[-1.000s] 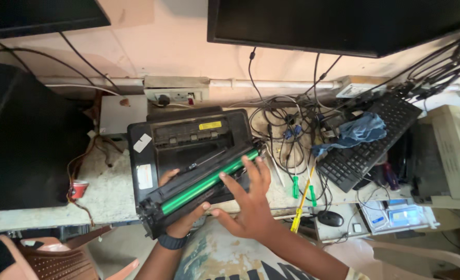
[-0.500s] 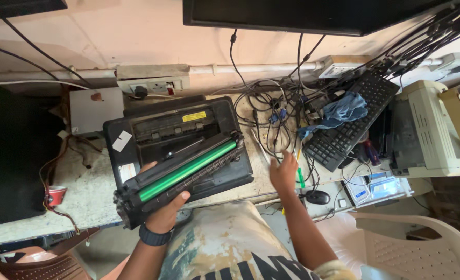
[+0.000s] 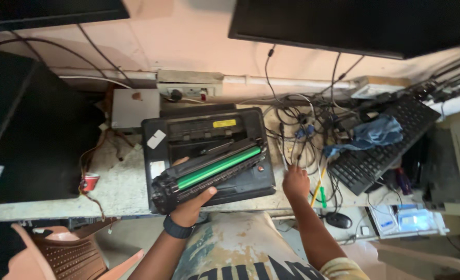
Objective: The person opens a Samsung laser printer, removes the toner cartridge, and cleans it with a toothbrush. They then use a screwdriver to adjust a small black component, likely a pickup roller, before placing the cartridge back into the printer.
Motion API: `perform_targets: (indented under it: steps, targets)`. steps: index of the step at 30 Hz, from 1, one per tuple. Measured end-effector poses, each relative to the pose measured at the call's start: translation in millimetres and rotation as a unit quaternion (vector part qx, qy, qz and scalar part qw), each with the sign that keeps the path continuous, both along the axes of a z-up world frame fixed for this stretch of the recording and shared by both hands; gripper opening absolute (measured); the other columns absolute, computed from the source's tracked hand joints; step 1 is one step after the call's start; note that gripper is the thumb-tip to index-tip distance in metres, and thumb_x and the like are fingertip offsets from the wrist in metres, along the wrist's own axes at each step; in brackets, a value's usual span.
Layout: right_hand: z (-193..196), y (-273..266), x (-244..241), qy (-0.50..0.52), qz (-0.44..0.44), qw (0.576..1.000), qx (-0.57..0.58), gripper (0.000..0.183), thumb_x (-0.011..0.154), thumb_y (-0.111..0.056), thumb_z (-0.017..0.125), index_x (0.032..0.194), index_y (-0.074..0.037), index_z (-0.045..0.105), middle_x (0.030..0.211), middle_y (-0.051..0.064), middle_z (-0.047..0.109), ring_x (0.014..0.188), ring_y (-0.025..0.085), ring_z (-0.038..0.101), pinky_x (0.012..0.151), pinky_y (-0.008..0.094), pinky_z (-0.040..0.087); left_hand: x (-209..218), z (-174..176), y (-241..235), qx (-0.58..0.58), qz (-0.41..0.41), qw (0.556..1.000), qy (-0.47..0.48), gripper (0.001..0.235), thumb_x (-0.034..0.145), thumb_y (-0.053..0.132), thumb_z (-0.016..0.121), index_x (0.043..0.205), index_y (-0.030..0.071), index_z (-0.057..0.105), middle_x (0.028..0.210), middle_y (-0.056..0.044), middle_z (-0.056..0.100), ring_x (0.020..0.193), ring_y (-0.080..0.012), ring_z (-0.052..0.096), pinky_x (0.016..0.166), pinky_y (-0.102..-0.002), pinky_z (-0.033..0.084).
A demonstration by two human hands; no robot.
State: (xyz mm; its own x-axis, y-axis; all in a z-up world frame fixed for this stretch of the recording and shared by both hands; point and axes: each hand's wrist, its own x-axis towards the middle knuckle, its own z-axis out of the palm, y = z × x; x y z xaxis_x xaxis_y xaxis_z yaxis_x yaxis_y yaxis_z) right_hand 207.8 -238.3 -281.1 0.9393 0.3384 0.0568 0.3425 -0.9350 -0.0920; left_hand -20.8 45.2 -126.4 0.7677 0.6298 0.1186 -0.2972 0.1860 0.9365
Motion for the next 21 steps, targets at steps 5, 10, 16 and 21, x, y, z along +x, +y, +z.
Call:
perform_targets:
  steps: [5, 10, 16, 21]
  targets:
    - [33.1, 7.9, -1.2, -0.005, -0.016, 0.983, 0.184, 0.024, 0.099, -0.011, 0.052, 0.122, -0.004, 0.06, 0.102, 0.02, 0.064, 0.094, 0.036, 0.061, 0.081, 0.047, 0.05, 6.9, 6.0, 3.7, -0.029, 0.009, 0.999, -0.025, 0.093, 0.073, 0.012, 0.091, 0.148, 0.004, 0.036, 0.134, -0.012, 0.061, 0.126, -0.0231, 0.06, 0.11, -0.04, 0.049]
    - [135.4, 28.8, -47.3, 0.13, -0.039, 0.894, 0.427, 0.029, 0.106, -0.02, 0.053, 0.126, -0.004, 0.066, 0.076, 0.006, 0.056, 0.066, 0.013, 0.05, 0.06, 0.032, 0.042, 6.8, 8.9, 5.9, 0.038, 0.066, 0.997, -0.014, 0.096, 0.072, 0.017, 0.093, 0.149, 0.003, 0.038, 0.13, -0.014, 0.066, 0.121, -0.0238, 0.065, 0.108, -0.04, 0.053]
    - [215.2, 85.5, -115.5, 0.27, 0.155, 0.866, 0.392, 0.029, 0.101, -0.021, 0.06, 0.121, -0.006, 0.073, 0.07, 0.0, 0.057, 0.06, 0.006, 0.047, 0.052, 0.025, 0.04, 12.4, 13.5, 4.8, 0.088, 0.052, 0.995, -0.005, 0.097, 0.073, 0.021, 0.094, 0.148, 0.004, 0.035, 0.126, -0.012, 0.068, 0.117, -0.0211, 0.068, 0.103, -0.037, 0.056]
    - [239.9, 98.3, -117.8, 0.312, 0.166, 0.853, 0.385, 0.027, 0.097, -0.019, 0.062, 0.117, -0.005, 0.073, 0.081, -0.002, 0.07, 0.062, 0.005, 0.053, 0.049, 0.024, 0.044, 5.9, 16.6, 4.3, 0.124, 0.084, 0.988, 0.025, 0.098, 0.071, 0.019, 0.095, 0.148, 0.003, 0.037, 0.123, -0.014, 0.068, 0.115, -0.0226, 0.067, 0.102, -0.038, 0.055]
